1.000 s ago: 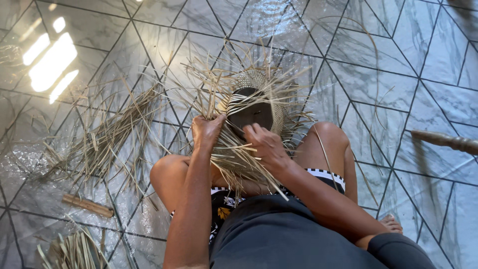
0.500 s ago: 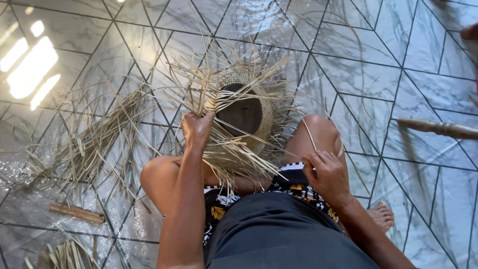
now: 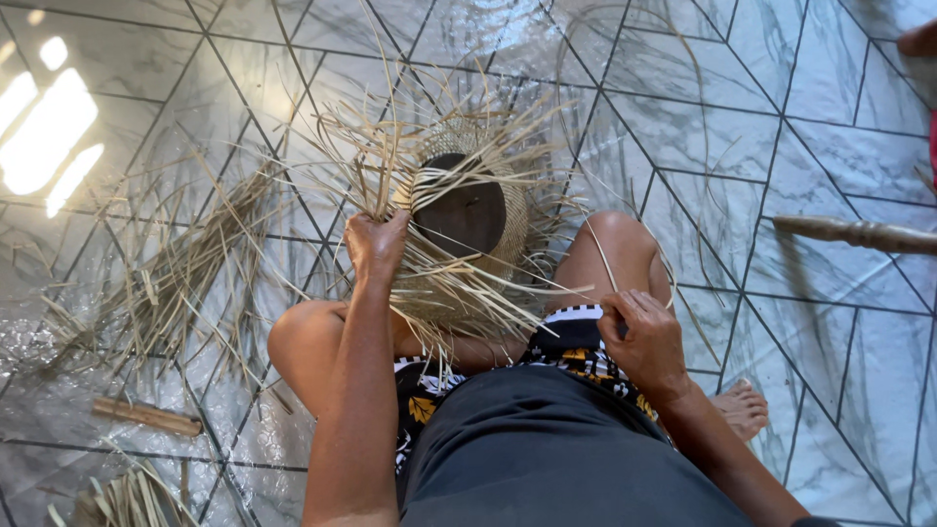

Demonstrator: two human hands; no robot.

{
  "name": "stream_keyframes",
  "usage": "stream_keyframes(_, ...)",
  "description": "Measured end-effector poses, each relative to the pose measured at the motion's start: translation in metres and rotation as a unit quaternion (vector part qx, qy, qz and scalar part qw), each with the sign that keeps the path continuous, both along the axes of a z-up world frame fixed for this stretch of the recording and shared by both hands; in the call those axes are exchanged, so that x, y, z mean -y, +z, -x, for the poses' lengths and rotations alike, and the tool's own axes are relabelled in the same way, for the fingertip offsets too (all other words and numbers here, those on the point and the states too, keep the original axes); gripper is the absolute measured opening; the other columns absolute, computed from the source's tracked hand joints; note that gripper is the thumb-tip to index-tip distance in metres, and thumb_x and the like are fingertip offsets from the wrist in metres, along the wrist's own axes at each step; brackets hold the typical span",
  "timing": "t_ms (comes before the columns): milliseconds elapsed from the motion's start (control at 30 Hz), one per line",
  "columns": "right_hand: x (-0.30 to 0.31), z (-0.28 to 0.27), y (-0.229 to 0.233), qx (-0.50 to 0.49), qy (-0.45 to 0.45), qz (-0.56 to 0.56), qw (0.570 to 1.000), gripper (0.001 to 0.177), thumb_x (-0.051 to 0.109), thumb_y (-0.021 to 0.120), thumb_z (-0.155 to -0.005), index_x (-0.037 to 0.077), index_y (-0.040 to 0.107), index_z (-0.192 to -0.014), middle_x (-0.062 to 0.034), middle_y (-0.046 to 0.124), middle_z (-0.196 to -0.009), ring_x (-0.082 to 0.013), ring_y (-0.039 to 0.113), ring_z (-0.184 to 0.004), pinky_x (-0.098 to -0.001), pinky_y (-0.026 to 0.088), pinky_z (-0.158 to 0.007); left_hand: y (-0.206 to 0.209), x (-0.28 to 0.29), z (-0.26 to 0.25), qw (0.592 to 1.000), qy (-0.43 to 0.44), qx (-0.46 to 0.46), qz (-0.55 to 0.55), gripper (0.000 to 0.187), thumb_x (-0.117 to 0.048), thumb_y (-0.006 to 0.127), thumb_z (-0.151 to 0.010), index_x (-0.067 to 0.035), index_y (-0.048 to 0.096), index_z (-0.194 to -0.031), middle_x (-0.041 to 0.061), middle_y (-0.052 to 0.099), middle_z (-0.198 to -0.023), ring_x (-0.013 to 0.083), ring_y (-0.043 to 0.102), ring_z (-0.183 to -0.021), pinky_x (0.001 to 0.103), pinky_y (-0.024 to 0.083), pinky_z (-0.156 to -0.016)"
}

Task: The person weaves a hat using dried plant fibers, threading and pulling individual strands through the structure by hand while sitting on the floor.

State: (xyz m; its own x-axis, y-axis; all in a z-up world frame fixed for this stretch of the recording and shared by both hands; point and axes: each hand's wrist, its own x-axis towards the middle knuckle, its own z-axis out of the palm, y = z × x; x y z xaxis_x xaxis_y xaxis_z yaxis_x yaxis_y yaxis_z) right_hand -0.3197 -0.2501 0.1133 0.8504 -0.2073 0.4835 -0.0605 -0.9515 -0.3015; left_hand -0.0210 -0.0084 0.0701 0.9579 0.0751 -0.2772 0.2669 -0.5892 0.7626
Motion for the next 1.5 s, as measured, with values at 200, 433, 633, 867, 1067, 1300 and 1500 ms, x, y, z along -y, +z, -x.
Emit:
stream_keyframes(200,-0.011,-0.02,0.018,0.067,-0.022,0.014,0.997,0.017,0.0,0.066,-0.079,0.012,0.057,-0.071,-0.005,0.045,-0.06,-0.0323,0.053,-0.058,-0.0411,0.049,-0.064,-0.042,-0.001,-0.01,1.0,-0.001,0.024,-0.013,0.034,-0.037,0.071,-0.071,-0.004,0.074,-0.065,0.024,0.068,-0.068,0.0502,0.069,-0.075,0.057,0.05,-0.068)
stream_keyframes(433,0.027,-0.061,0.005,0.283,-0.045,0.027,0.958,0.012,0.011,0.061,-0.084,0.016,0.067,-0.075,0.0038,0.048,-0.063,-0.0191,0.047,-0.053,-0.0292,0.051,-0.063,-0.026,0.01,-0.01,0.999,0.007,0.039,-0.028,0.034,-0.033,0.066,-0.074,0.0,0.074,-0.069,0.027,0.069,-0.071,0.052,0.07,-0.082,0.058,0.051,-0.07)
stream_keyframes(633,0.048,-0.104,0.16,0.414,0.02,0.042,0.909,0.016,0.0,0.045,-0.113,-0.011,0.055,-0.109,-0.0222,0.051,-0.097,-0.0325,0.047,-0.089,-0.0456,0.038,-0.08,0.023,-0.011,0.0,0.996,-0.046,-0.058,0.053,0.035,-0.027,0.076,-0.084,-0.019,0.05,-0.062,-0.004,0.046,-0.057,0.0099,0.037,-0.047,0.03,0.036,-0.043)
stream_keyframes(867,0.002,-0.222,0.089,0.099,0.204,-0.02,0.974,0.02,0.002,0.052,-0.103,-0.012,0.06,-0.115,-0.0338,0.062,-0.098,-0.0518,0.058,-0.089,-0.0591,0.039,-0.078,0.075,-0.033,0.049,0.992,-0.009,-0.072,0.103,0.066,-0.037,0.08,-0.083,0.009,0.059,-0.125,0.026,0.073,-0.101,0.0364,0.069,-0.091,0.042,0.055,-0.074)
stream_keyframes(1067,-0.086,-0.273,0.055,-0.236,0.433,-0.154,0.856,0.013,0.013,0.054,-0.096,0.011,0.064,-0.104,-0.0271,0.067,-0.083,-0.0543,0.063,-0.089,-0.0604,0.045,-0.079,-0.003,-0.063,0.081,0.974,0.051,0.031,0.219,0.041,-0.04,0.067,-0.099,0.0,0.076,-0.102,0.024,0.076,-0.088,0.0404,0.071,-0.094,0.054,0.055,-0.082)
stream_keyframes(1300,-0.135,-0.269,0.035,-0.341,0.435,-0.111,0.826,0.018,0.024,0.052,-0.1,0.013,0.063,-0.109,-0.0264,0.07,-0.083,-0.0512,0.067,-0.094,-0.0626,0.046,-0.085,0.008,-0.076,0.085,0.98,0.073,0.033,0.182,0.039,-0.045,0.067,-0.099,-0.01,0.079,-0.086,0.018,0.074,-0.074,0.0266,0.073,-0.079,0.046,0.054,-0.072)
stream_keyframes(1500,-0.146,-0.276,-0.012,-0.251,0.482,-0.088,0.835,0.01,0.026,0.06,-0.097,0.017,0.063,-0.1,-0.0149,0.071,-0.091,-0.0423,0.067,-0.097,-0.0532,0.051,-0.085,0.028,-0.082,0.074,0.98,0.027,-0.06,0.187,0.048,-0.057,0.06,-0.097,-0.016,0.083,-0.085,0.012,0.077,-0.074,0.0257,0.074,-0.078,0.042,0.057,-0.077)
